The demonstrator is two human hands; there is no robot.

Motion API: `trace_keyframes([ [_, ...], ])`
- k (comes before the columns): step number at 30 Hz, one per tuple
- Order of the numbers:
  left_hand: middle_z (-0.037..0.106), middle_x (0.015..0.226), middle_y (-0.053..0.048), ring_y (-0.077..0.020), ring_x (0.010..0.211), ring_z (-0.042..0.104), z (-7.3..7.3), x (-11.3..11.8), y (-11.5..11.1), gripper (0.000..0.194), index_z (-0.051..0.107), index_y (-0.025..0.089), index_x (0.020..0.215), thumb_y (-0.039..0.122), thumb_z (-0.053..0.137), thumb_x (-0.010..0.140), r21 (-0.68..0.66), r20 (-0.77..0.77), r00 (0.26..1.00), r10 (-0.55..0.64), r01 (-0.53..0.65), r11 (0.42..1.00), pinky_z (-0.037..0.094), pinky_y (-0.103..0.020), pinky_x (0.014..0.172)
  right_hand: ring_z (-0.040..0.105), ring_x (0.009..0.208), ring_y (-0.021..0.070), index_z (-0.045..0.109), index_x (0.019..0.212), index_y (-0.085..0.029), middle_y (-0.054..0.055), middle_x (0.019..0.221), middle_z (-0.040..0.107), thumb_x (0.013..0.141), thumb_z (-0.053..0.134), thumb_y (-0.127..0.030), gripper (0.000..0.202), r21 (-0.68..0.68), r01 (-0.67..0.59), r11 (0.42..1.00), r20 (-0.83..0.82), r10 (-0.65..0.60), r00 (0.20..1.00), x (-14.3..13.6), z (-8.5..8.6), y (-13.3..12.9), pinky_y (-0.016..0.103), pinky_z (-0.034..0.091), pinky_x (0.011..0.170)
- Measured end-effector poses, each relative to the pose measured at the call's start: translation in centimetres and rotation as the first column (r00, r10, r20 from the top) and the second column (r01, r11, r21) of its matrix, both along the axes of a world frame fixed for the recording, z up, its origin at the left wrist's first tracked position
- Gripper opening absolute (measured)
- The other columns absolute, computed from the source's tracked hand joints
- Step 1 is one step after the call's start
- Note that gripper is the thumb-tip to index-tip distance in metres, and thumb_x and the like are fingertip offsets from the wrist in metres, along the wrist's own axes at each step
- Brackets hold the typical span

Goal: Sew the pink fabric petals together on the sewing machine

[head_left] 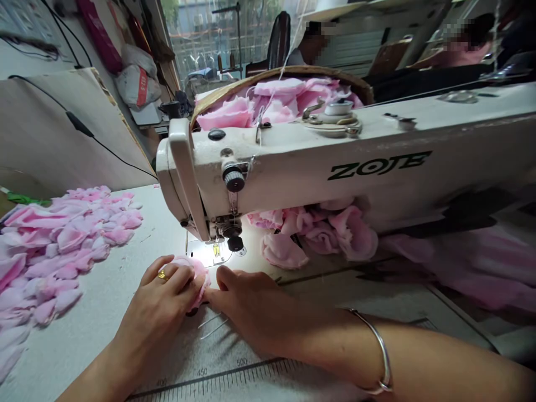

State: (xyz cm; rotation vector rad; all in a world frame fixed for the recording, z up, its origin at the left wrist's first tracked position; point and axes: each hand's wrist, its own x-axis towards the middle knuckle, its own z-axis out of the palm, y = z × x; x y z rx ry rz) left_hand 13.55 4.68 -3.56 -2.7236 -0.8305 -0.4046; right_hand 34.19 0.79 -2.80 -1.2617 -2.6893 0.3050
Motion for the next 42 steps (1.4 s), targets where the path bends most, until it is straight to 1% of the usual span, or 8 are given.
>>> trace_keyframes([
  [4,0.062,0.103,-0.004,-0.0218,0.096,0.052,-0.1,0.0,-0.2,0.025,0.062,0.019,0.104,0.023,0.038,0.095,0.034,-0.04,0.999,-0.037,0.038,0.999,0.027,-0.043,0.104,0.058,0.073,0.014,0.055,0.112,-0.026,0.001,0.1,0.062,0.084,0.052,-0.014,0.031,-0.11,0.051,0.993,-0.18,-0.071,0.981,1.5,0.6,0.8,0.025,0.039,0.058],
  [8,0.063,0.114,-0.001,-0.0213,0.106,0.051,0.0,0.0,-0.4,0.033,0.058,0.021,0.114,0.02,0.03,0.098,0.003,-0.044,0.997,-0.07,0.07,0.998,0.022,-0.04,0.106,0.061,0.084,0.0171,0.054,0.118,-0.027,0.001,0.107,0.064,0.088,0.054,-0.027,0.031,-0.099,0.151,0.984,-0.225,-0.17,0.959,3.0,0.6,2.1,0.027,0.04,0.064],
  [13,0.063,0.117,0.001,-0.0193,0.106,0.053,-0.2,-0.2,-0.4,0.033,0.057,0.023,0.118,0.022,0.03,0.098,-0.078,0.006,1.0,-0.031,0.031,0.996,0.015,-0.043,0.112,0.056,0.065,0.0155,0.06,0.093,-0.021,0.003,0.087,0.063,0.085,0.053,-0.013,0.013,0.172,0.171,0.97,0.026,-0.178,0.984,2.6,-0.2,2.6,0.027,0.029,0.051],
  [16,0.065,0.116,0.004,-0.0177,0.104,0.055,-0.5,-0.2,-0.2,0.03,0.058,0.027,0.117,0.023,0.035,0.098,-0.124,0.081,0.997,0.005,0.005,0.992,0.012,-0.044,0.113,0.054,0.071,0.0177,0.056,0.097,-0.019,0.005,0.092,0.06,0.08,0.053,-0.006,0.021,0.349,0.068,0.935,0.128,-0.12,0.985,1.9,-0.5,2.4,0.029,0.031,0.053],
  [19,0.067,0.111,0.006,-0.0173,0.102,0.057,-1.0,-0.1,-0.1,0.027,0.059,0.031,0.115,0.028,0.04,0.096,-0.182,0.177,0.983,0.041,-0.009,0.983,0.01,-0.044,0.114,0.053,0.072,0.0178,0.055,0.094,-0.018,0.004,0.089,0.058,0.081,0.053,-0.005,0.018,0.416,-0.043,0.908,0.203,-0.047,0.978,1.5,-0.3,2.3,0.031,0.032,0.055],
  [24,0.066,0.113,0.007,-0.0186,0.108,0.055,-1.1,-0.3,-0.3,0.027,0.058,0.032,0.115,0.027,0.04,0.095,-0.193,0.182,0.981,0.062,-0.027,0.981,0.008,-0.039,0.115,0.053,0.069,0.0159,0.056,0.091,-0.016,0.003,0.086,0.058,0.085,0.051,-0.006,0.013,0.354,-0.141,0.924,0.265,0.045,0.963,1.4,0.2,2.6,0.031,0.032,0.054],
  [32,0.059,0.127,0.005,-0.0261,0.116,0.052,-0.8,-0.3,-1.5,0.034,0.056,0.035,0.118,0.017,0.044,0.092,-0.166,0.085,0.972,0.22,-0.204,0.965,0.014,-0.052,0.111,0.052,0.064,0.0148,0.058,0.085,-0.019,0.0,0.083,0.06,0.084,0.053,-0.007,0.013,0.26,-0.046,0.964,0.178,-0.001,0.984,1.4,0.4,2.8,0.032,0.026,0.049],
  [42,0.051,0.135,-0.002,-0.026,0.12,0.047,-0.9,0.8,0.6,0.042,0.052,0.035,0.124,0.011,0.047,0.09,-0.105,-0.003,0.992,0.127,-0.126,0.986,0.017,-0.06,0.107,0.055,0.066,0.0167,0.059,0.084,-0.02,0.001,0.076,0.062,0.083,0.054,-0.007,0.014,0.271,0.102,0.957,0.189,-0.157,0.969,2.6,0.3,3.2,0.032,0.023,0.049],
])
